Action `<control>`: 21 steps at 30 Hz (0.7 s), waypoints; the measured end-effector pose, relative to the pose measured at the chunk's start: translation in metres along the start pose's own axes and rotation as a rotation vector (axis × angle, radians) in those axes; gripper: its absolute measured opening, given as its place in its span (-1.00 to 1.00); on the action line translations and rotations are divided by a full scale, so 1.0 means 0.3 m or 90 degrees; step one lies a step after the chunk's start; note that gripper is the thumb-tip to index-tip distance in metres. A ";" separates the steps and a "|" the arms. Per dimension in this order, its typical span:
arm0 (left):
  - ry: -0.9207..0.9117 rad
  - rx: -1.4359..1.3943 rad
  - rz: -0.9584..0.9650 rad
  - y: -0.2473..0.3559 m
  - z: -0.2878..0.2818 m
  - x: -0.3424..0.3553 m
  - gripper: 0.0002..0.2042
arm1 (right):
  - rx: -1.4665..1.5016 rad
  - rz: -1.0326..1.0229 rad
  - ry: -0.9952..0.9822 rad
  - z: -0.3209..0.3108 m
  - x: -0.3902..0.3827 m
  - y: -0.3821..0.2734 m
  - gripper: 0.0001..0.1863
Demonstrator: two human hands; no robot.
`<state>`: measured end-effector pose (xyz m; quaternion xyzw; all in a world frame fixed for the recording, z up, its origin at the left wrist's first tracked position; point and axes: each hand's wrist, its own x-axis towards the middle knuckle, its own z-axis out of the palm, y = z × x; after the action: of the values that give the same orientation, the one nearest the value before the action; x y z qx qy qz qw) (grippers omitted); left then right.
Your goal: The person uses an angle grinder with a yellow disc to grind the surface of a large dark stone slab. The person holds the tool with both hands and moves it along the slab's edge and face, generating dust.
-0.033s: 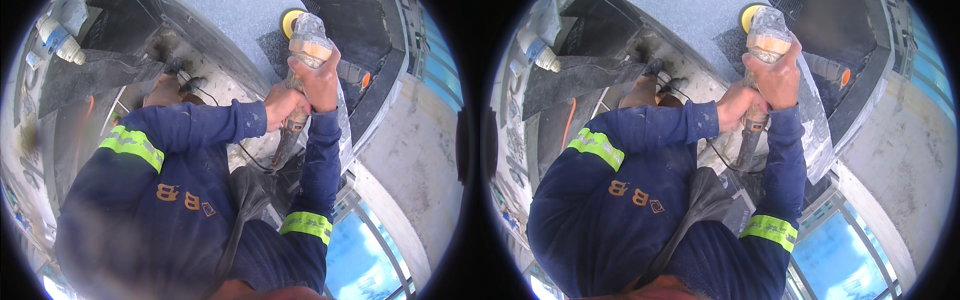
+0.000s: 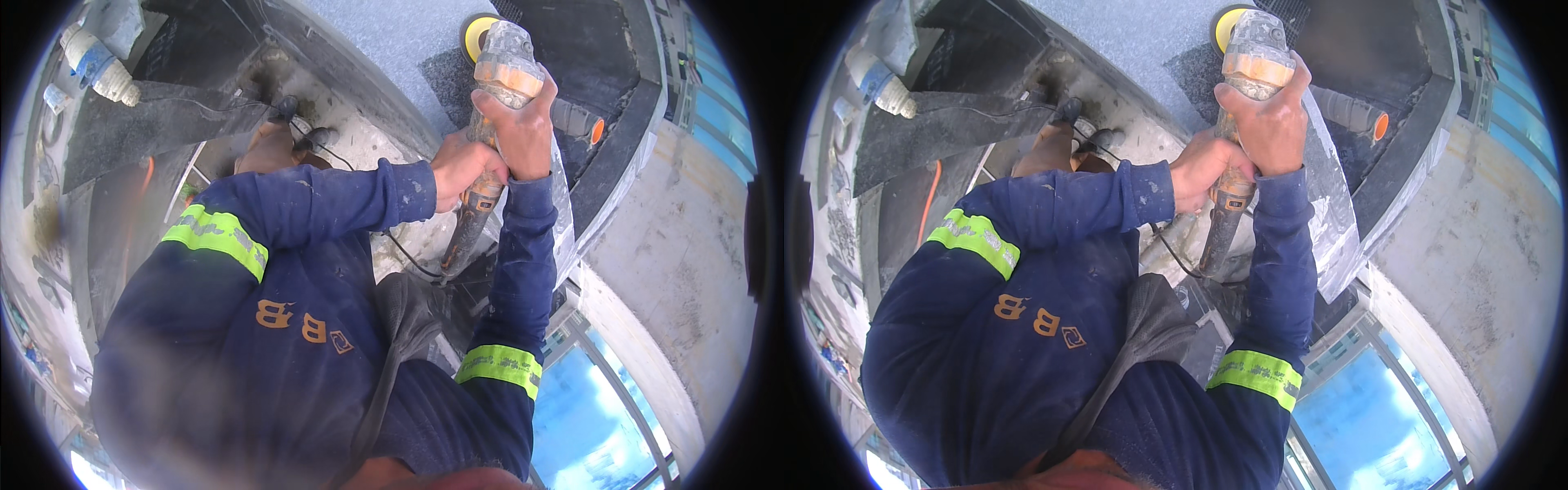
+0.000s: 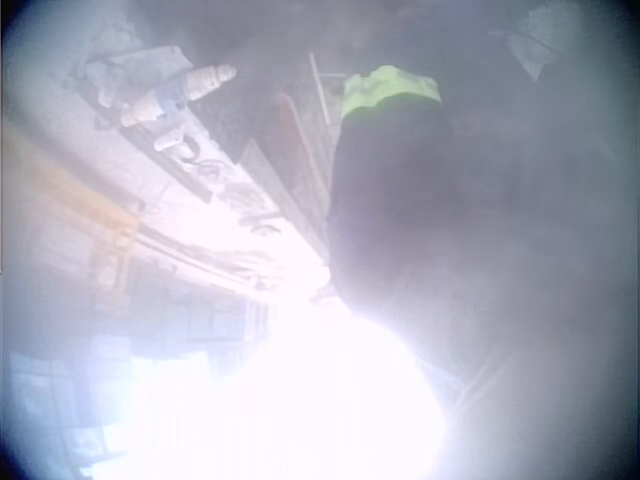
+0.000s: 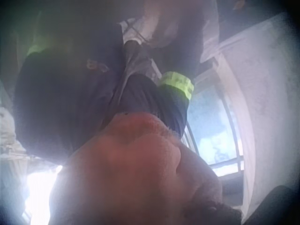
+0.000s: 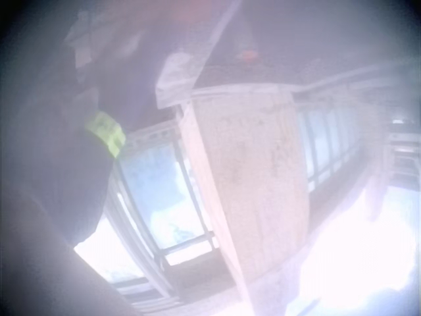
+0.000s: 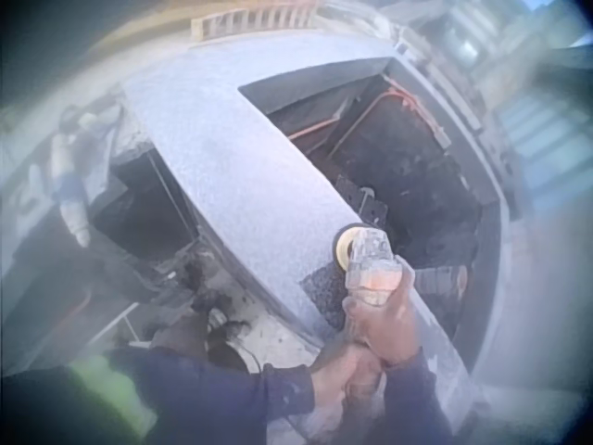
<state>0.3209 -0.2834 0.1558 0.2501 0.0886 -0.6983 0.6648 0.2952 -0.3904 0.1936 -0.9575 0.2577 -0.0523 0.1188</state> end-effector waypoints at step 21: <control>-0.005 -0.043 -0.010 -0.038 -0.009 0.046 -0.61 | 0.080 0.059 0.002 -0.013 0.016 0.006 -0.03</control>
<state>0.3104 -0.2933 0.1448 0.2246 0.1115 -0.7011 0.6676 0.2977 -0.3951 0.1971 -0.9350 0.2980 -0.0644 0.1810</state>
